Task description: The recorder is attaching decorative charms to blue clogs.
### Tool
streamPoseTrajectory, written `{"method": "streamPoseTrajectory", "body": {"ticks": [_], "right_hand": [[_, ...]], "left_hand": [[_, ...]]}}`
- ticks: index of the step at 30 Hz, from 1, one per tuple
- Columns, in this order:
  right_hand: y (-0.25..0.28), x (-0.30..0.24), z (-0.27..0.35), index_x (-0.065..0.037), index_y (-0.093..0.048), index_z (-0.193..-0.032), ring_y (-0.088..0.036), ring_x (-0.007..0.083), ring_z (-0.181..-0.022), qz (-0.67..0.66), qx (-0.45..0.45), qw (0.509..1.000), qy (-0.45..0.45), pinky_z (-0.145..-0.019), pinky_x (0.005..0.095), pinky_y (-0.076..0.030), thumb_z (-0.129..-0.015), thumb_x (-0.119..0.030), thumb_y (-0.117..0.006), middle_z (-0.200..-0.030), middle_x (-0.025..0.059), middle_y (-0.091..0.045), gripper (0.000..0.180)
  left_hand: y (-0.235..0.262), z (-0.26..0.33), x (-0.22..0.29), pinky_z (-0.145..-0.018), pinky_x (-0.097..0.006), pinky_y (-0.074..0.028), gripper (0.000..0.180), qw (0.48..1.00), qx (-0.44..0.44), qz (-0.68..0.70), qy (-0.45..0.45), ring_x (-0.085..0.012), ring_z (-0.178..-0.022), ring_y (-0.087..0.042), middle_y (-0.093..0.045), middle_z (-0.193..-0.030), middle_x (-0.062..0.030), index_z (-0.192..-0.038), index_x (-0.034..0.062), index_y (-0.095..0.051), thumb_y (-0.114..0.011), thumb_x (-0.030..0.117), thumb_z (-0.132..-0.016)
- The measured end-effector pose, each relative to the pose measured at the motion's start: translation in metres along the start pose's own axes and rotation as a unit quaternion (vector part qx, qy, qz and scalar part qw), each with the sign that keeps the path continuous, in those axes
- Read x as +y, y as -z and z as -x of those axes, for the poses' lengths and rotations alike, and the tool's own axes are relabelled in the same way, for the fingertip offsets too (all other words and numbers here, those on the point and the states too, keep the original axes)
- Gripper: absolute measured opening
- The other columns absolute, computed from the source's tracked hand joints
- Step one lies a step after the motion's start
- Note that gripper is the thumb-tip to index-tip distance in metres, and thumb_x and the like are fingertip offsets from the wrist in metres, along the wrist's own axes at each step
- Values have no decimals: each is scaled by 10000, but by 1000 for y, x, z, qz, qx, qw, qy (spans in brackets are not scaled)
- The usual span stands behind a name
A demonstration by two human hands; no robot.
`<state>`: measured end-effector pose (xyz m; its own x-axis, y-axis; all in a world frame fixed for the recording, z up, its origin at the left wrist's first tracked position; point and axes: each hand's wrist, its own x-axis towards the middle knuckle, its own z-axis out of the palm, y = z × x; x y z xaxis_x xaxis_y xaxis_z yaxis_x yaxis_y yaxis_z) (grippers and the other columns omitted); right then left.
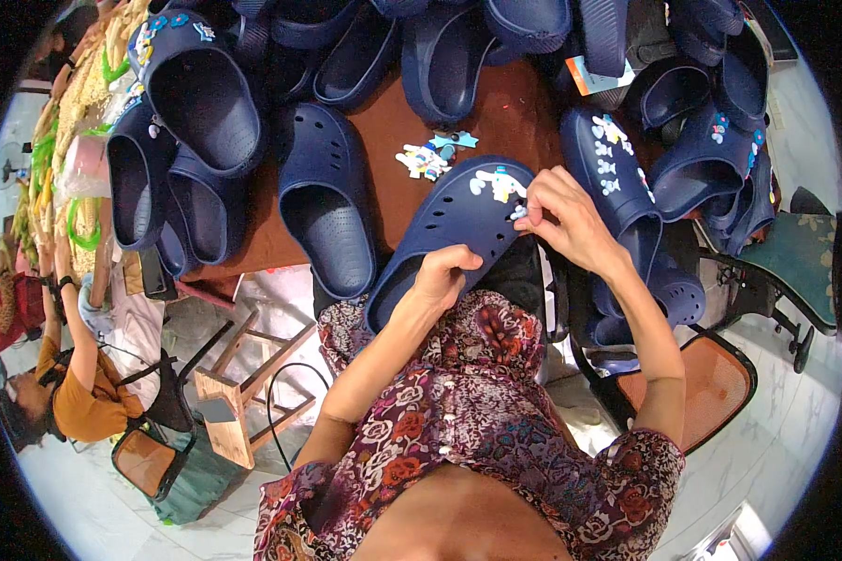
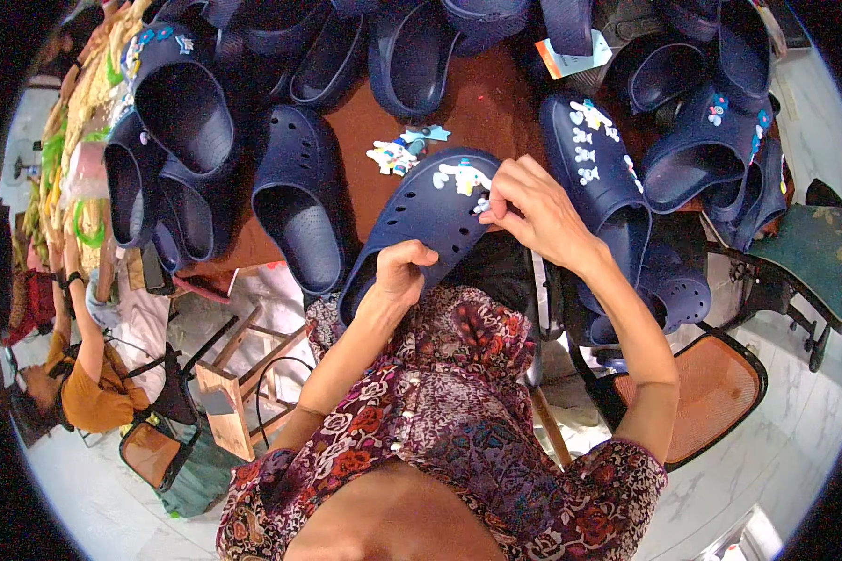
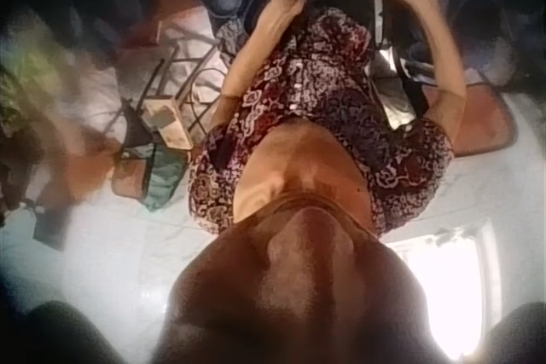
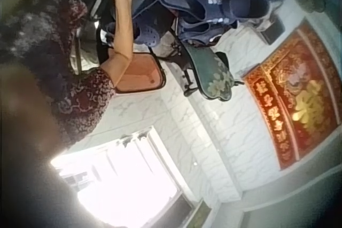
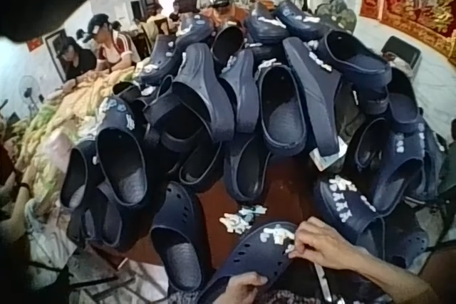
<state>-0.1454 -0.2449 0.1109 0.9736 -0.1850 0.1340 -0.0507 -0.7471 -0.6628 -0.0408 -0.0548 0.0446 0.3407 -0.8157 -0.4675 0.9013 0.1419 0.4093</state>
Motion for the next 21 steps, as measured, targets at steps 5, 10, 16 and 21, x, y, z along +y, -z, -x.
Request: {"method": "streamPoseTrajectory", "body": {"ticks": [5,10,16,21], "right_hand": [[-10,-2,11,-36,-507,-800,-524,224,-775,-48,45,995,-70,-669,338,-442,-768,-94,-762,-825,62,-527,263],[-6,-6,14,-23,-592,-931,-585,173,-766,-61,53,991,-106,-667,294,-483,-813,-107,-739,-848,64,-559,207],[8,1,-23,-20,-632,-966,-597,161,-751,-54,124,985,-107,-694,288,-489,-837,-116,-704,-856,63,-577,176],[-9,18,-65,-29,-650,-935,-627,218,-750,-17,15,989,-145,-702,347,-499,-788,-189,-738,-826,83,-622,234]], "left_hand": [[9,-2,-3,-799,-304,-443,57,999,26,-10,31,-182,-782,-590,-650,-796,-90,-699,6,-639,-609,-23,-659],[15,1,-6,-769,-296,-429,47,1000,12,-21,9,-172,-747,-568,-634,-760,-77,-647,16,-626,-618,-17,-678],[11,12,-8,-804,-296,-437,62,1000,11,5,19,-168,-791,-586,-651,-808,-69,-709,7,-655,-611,-26,-681],[14,21,-17,-859,-302,-449,123,997,33,0,69,-171,-876,-610,-674,-951,-67,-872,3,-684,-647,20,-756]]}}
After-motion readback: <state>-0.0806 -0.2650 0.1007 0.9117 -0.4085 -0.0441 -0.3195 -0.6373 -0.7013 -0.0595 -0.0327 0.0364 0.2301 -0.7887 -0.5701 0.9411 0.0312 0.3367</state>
